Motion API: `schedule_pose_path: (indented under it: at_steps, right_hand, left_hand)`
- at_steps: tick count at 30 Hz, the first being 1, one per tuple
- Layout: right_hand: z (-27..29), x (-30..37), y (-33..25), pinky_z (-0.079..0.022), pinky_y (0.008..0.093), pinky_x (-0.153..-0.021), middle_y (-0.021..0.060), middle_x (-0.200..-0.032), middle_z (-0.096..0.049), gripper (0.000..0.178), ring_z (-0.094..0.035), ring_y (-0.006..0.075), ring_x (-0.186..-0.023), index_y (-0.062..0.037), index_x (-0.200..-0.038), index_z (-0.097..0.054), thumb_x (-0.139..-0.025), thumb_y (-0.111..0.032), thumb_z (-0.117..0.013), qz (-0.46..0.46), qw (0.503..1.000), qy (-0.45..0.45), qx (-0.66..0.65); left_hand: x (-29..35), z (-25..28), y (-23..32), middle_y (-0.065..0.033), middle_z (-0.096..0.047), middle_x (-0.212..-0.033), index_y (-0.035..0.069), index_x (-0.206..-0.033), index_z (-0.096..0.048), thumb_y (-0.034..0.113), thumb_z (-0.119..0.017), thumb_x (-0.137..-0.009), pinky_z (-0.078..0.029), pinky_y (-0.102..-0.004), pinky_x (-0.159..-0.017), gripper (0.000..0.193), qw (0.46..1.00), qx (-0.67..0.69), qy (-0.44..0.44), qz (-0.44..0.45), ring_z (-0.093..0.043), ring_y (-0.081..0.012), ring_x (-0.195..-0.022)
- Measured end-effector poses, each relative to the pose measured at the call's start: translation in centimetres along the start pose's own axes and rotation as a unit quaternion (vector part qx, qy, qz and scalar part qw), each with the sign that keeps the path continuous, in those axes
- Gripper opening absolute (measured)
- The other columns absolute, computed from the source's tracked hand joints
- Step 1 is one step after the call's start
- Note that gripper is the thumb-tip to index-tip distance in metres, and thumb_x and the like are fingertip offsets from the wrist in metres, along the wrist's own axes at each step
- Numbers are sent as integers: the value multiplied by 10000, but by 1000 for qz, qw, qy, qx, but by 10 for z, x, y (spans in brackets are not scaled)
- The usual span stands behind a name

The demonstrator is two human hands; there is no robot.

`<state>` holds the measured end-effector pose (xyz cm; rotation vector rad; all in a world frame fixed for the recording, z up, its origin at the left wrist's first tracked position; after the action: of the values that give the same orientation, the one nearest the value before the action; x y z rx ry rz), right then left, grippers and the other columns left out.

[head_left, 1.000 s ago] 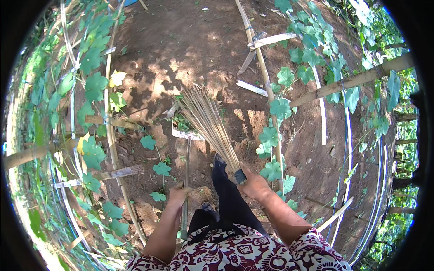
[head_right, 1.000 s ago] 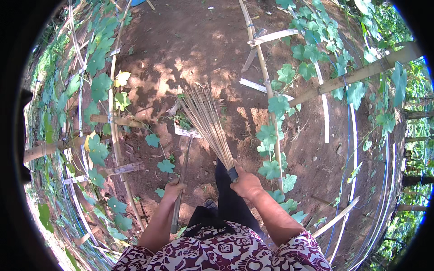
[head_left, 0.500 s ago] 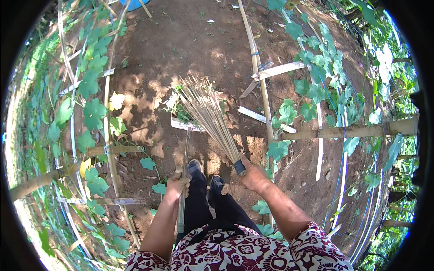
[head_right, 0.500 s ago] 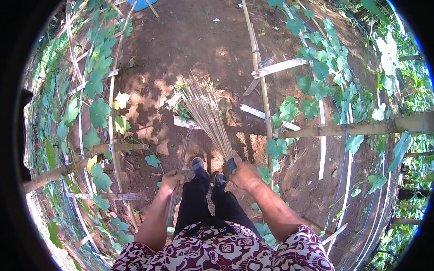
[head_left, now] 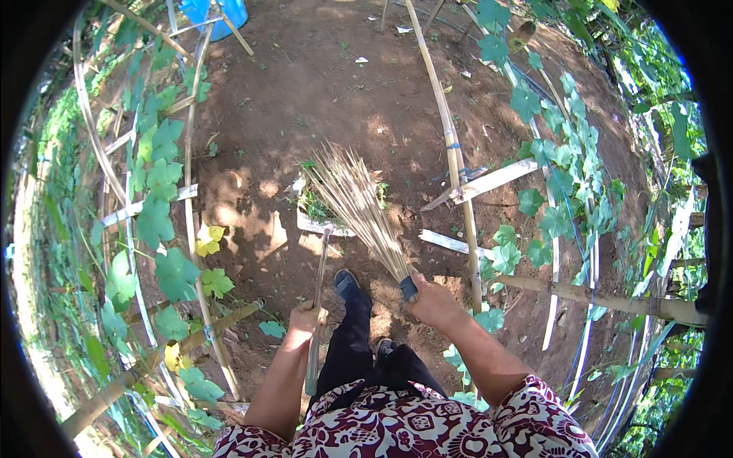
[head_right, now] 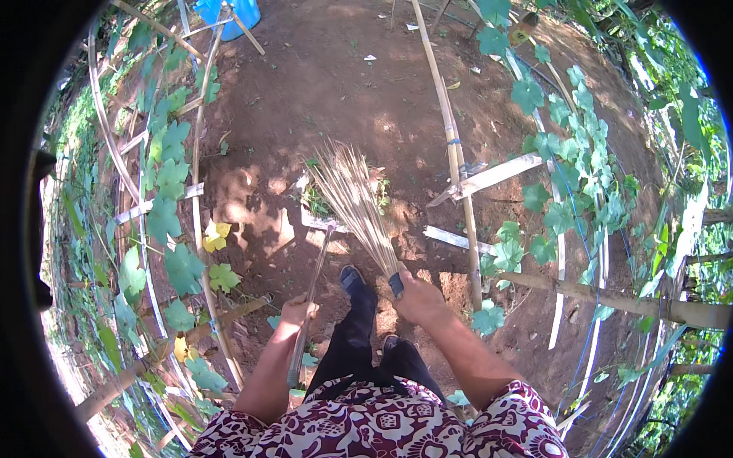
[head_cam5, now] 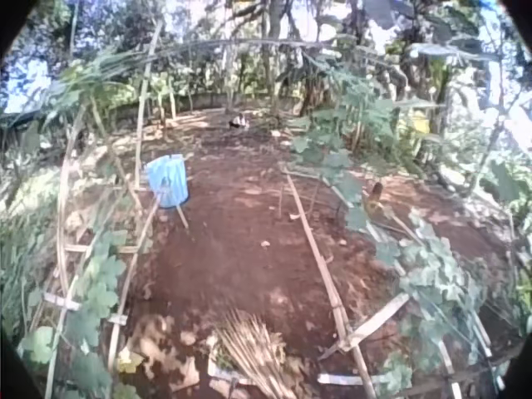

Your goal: The person sweeps dry leaves and debris from a garden path using a broom and dustpan, then empties the collected debris into a blue bucket. The person repeats this process across multiple sections of the garden.

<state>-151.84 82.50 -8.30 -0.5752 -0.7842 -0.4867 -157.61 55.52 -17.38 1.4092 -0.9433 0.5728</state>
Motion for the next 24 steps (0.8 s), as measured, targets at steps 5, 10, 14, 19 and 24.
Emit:
schedule_pose_path:
  at_steps: [5,10,14,19,24]
  right_hand:
    - [35,-40,-36,-466,371,-852,207,-997,-605,789,-593,323,-953,-43,-1392,-194,-751,-294,-579,4,999,-26,-37]
    - [67,-67,-64,-487,390,-737,242,-904,-614,807,-608,358,-859,-30,-1366,-243,-688,-225,-635,29,997,30,-60]
    - [102,-85,-81,-491,393,-747,220,-891,-623,646,-615,342,-860,-11,-1257,-363,-689,-223,-583,49,996,53,-43]
    - [146,-115,-95,-482,394,-788,212,-930,-627,779,-610,342,-895,-78,-1369,-270,-683,-243,-601,57,995,40,-67]
    - [196,-155,-101,-454,410,-852,228,-1000,-606,827,-576,366,-977,-185,-1406,-212,-713,-288,-652,13,1000,-6,-27]
  left_hand:
    - [-22,5,66,-24,-503,-534,65,-663,-538,60,-580,-738,-335,-256,-326,86,998,-54,-1,21,-459,-112,-387]
    - [-43,12,119,-29,-503,-544,52,-693,-530,43,-589,-744,-357,-282,-329,79,998,-66,5,3,-459,-127,-375]
    - [-55,10,155,-24,-513,-551,55,-687,-552,83,-589,-740,-354,-269,-350,71,999,-45,-3,30,-468,-118,-409]
    - [-73,-3,215,-16,-507,-554,49,-708,-550,81,-557,-764,-364,-272,-340,64,999,-38,-16,-17,-452,-119,-385]
    - [-113,-28,261,-47,-525,-590,14,-775,-551,63,-549,-777,-403,-280,-347,49,999,0,-38,15,-483,-134,-405]
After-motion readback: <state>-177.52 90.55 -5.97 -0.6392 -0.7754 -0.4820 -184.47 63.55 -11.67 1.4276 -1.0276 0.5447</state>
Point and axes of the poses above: each hand's wrist, its own x-axis away from the middle knuckle, its own z-axis out of the back of the hand, y = z × x, the point moved 8 cm from there along -x, towards the middle knuckle
